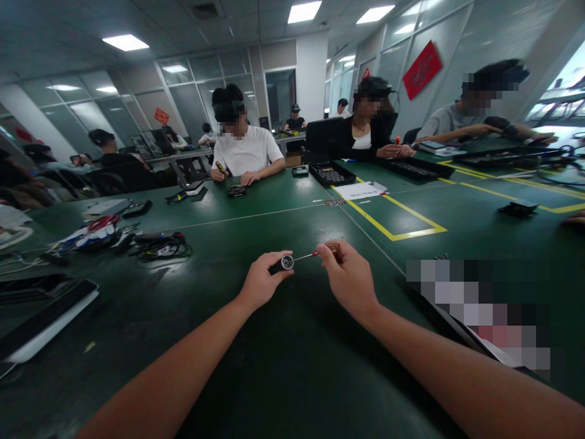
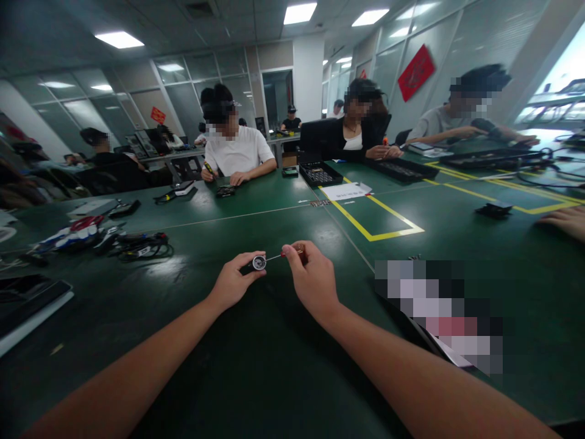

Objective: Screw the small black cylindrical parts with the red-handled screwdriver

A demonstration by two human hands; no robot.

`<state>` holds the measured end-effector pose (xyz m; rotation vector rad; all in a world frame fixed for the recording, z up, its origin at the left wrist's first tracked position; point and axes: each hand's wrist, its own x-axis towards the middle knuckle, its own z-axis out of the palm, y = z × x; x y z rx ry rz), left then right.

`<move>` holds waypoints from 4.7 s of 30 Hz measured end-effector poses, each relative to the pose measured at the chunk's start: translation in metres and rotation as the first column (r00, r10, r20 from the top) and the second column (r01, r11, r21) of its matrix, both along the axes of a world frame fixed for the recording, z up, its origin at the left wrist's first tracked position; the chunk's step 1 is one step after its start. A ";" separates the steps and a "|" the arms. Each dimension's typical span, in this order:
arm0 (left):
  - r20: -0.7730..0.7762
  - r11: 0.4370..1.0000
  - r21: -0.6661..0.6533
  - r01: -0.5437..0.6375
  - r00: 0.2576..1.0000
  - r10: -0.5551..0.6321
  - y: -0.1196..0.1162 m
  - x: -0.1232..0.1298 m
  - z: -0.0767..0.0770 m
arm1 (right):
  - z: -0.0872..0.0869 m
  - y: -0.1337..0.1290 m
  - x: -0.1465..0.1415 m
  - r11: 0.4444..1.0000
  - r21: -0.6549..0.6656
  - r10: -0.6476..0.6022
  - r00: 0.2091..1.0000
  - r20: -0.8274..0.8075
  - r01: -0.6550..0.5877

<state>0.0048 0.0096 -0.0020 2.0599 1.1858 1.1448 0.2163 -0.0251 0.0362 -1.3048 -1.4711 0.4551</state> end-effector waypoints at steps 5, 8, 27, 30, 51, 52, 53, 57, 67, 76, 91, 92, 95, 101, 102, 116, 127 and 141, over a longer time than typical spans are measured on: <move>0.003 1.000 0.005 0.002 1.000 -0.003 0.001 0.000 -0.002 | 0.001 0.001 0.000 1.000 -0.021 0.004 1.000 -0.023 -0.005; 0.002 1.000 0.002 0.009 1.000 -0.009 0.001 0.000 -0.002 | 0.001 0.000 0.000 1.000 -0.024 0.001 1.000 0.001 -0.001; -0.013 0.999 -0.021 0.031 0.999 -0.031 0.002 -0.001 -0.003 | 0.000 -0.001 0.002 1.000 0.024 -0.023 0.981 0.194 0.019; -0.002 0.999 -0.021 0.027 1.000 -0.027 0.002 -0.001 -0.003 | 0.000 0.000 0.003 1.000 -0.016 0.020 0.983 0.185 -0.018; -0.030 1.000 -0.012 0.028 0.999 -0.028 0.002 0.000 -0.003 | -0.004 -0.008 -0.002 0.988 0.003 0.155 0.985 0.078 -0.156; -0.024 1.000 -0.015 0.025 0.999 -0.025 0.003 0.000 -0.003 | -0.004 -0.008 -0.002 0.987 0.005 0.158 0.984 0.079 -0.159; -0.015 1.000 -0.020 0.021 1.000 -0.021 0.003 0.000 -0.003 | -0.005 -0.008 -0.003 0.986 0.008 0.165 0.983 0.080 -0.166; 0.002 0.999 -0.033 0.003 1.000 -0.003 0.003 0.000 -0.003 | -0.004 -0.007 -0.001 0.982 0.002 0.187 0.981 0.059 -0.187; -0.004 1.000 -0.012 -0.011 1.000 0.011 0.004 0.000 -0.006 | -0.004 -0.007 -0.001 0.981 -0.045 0.191 0.979 0.068 -0.189; -0.022 1.000 0.010 -0.027 0.999 0.027 0.004 0.000 -0.004 | 0.000 -0.008 -0.002 0.971 -0.110 0.220 0.972 0.084 -0.210; -0.242 0.985 0.172 -0.010 0.969 0.053 -0.001 0.004 0.005 | -0.014 0.005 -0.007 0.985 -0.072 0.117 0.908 -0.402 -0.159; -0.266 0.982 0.189 -0.019 0.961 0.070 -0.001 0.004 0.005 | -0.015 0.008 -0.007 0.977 -0.127 0.085 0.853 -0.515 -0.174; -0.268 0.978 0.194 -0.075 0.955 0.126 0.002 0.003 0.006 | -0.020 0.017 -0.007 0.949 -0.259 -0.078 0.662 -0.746 -0.180; -0.241 0.984 0.155 -0.085 0.963 0.121 0.003 0.001 0.002 | -0.023 0.016 -0.008 0.977 -0.144 0.027 0.768 -0.640 -0.155; -0.244 0.985 0.156 -0.081 0.963 0.117 0.002 0.001 0.002 | -0.024 0.015 -0.008 0.978 -0.131 0.051 0.795 -0.604 -0.162; -0.255 0.990 0.118 -0.084 0.961 0.112 0.000 0.002 0.005 | -0.015 0.008 -0.005 0.966 -0.089 0.189 0.900 -0.393 -0.241; -0.268 0.987 0.136 -0.082 0.956 0.116 0.001 0.001 0.002 | -0.013 0.001 -0.005 0.984 -0.064 0.152 0.971 -0.184 -0.166; -0.315 0.984 0.163 -0.077 0.941 0.126 -0.004 0.003 0.007 | -0.021 0.018 -0.006 0.967 -0.153 0.082 0.816 -0.573 -0.204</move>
